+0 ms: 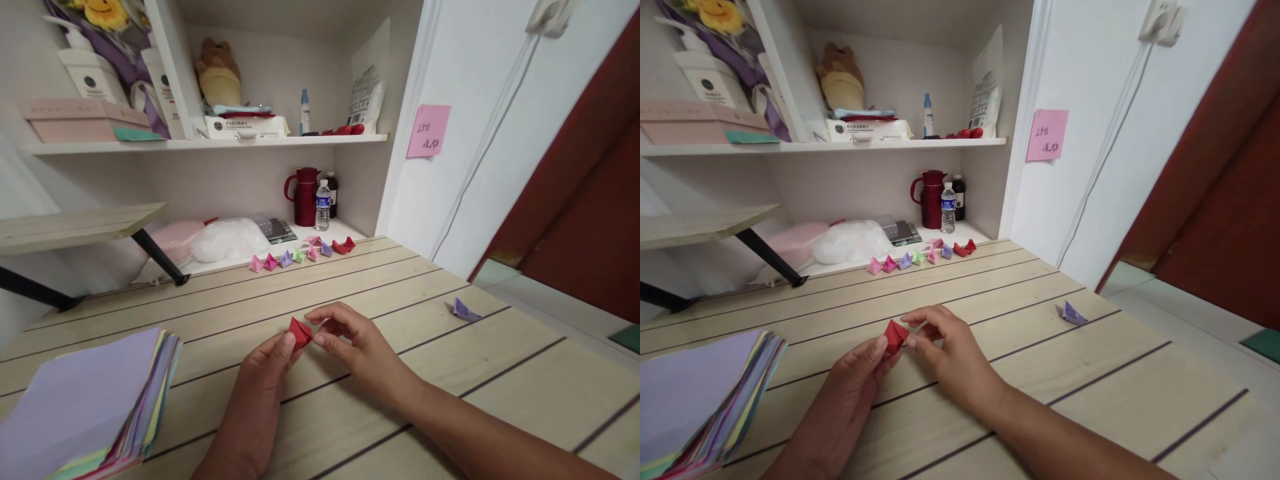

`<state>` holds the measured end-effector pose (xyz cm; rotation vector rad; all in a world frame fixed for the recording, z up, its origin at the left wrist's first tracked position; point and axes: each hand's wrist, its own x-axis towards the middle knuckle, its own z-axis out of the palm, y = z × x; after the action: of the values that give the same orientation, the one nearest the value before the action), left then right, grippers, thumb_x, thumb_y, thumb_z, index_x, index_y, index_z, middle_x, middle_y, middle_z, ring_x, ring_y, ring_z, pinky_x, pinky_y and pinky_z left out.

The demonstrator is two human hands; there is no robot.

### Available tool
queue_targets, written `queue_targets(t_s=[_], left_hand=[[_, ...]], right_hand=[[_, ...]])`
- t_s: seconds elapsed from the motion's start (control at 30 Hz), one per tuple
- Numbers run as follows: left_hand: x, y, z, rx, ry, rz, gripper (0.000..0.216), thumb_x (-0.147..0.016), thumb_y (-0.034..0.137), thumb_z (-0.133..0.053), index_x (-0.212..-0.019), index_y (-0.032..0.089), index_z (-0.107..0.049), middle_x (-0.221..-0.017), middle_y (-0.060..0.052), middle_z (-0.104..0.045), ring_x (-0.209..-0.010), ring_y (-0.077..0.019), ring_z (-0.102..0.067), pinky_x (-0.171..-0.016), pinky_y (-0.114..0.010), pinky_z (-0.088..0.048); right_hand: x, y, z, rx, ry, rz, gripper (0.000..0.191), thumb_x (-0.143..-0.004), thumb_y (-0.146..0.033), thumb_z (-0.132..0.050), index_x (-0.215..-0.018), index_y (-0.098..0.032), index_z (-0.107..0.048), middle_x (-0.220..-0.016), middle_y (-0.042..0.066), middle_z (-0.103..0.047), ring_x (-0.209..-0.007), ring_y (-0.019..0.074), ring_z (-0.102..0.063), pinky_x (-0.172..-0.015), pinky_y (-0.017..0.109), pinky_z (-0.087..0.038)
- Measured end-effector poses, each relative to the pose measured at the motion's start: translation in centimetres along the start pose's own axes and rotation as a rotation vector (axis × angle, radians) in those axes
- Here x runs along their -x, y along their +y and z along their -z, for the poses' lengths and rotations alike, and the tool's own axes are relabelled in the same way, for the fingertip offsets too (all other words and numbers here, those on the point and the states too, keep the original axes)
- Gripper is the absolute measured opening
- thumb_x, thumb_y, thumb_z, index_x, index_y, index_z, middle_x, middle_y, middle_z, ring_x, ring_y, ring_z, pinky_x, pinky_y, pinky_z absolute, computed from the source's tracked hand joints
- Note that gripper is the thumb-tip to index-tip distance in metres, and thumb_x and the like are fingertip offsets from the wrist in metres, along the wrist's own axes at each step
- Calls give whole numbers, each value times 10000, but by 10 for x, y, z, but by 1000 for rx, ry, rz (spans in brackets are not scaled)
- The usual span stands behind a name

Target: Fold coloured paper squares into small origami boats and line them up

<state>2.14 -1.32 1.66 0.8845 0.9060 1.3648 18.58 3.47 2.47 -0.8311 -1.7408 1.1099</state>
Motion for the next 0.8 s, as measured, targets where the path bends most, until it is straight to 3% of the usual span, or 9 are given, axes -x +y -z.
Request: queue_targets(t_s=[0.1,0.2,0.3,0.53,0.7,0.8], left_hand=[[-1,-2,5,70,43,22,205,-866,360,-673,-939,194,-770,-1051,-65,-761,-1063,-189,-631,-1045,-355,-431],[-1,-3,9,124,74,59,200,-854,358,-695,-904,178,-766,-1012,-67,-761,-1003,-167,-643,-1002,-329,-468],[-1,-3,8,163,70,89,205,-850,357,-704,-913,172,-765,-1008,-70,-757,-973,-154,-644,-968,-308,-489],[0,2,1,144,-30,75,276,-876,388,-665,-1056,198,-753,-1071,-76,-750,-1027,-199,-653,-950,-327,-492],[1,2,1,112,-67,87,318,-902,403,-623,-1099,181,-739,-1074,-91,-749,-1021,-220,-657,-935,-348,-489],[0,0,1,110,-77,81,264,-923,351,-598,-1077,194,-744,-1084,-73,-750,-1037,-207,-652,-958,-335,-472]], right_hand=[[-1,1,0,-228,6,-183,349,-866,-354,-693,-1203,-287,-631,-1143,36,-635,-939,185,-604,-865,342,-476],[-2,-1,0,-335,1,-246,391,-843,-408,-717,-1195,-265,-625,-1160,49,-630,-1025,200,-590,-951,364,-440],[-2,-2,-1,-316,-8,-270,414,-816,-425,-735,-1176,-250,-630,-1171,59,-632,-1017,204,-583,-933,366,-438],[1,-2,-6,-225,-96,-199,472,-761,-287,-756,-1206,-245,-602,-1084,46,-651,-952,199,-605,-844,344,-478],[5,-4,-8,14,-85,-26,413,-799,-202,-711,-1194,-288,-628,-1188,38,-625,-964,196,-618,-862,349,-497],[5,-7,-7,47,-57,-14,376,-827,-200,-675,-1191,-280,-626,-1148,37,-645,-915,187,-631,-812,328,-511]])
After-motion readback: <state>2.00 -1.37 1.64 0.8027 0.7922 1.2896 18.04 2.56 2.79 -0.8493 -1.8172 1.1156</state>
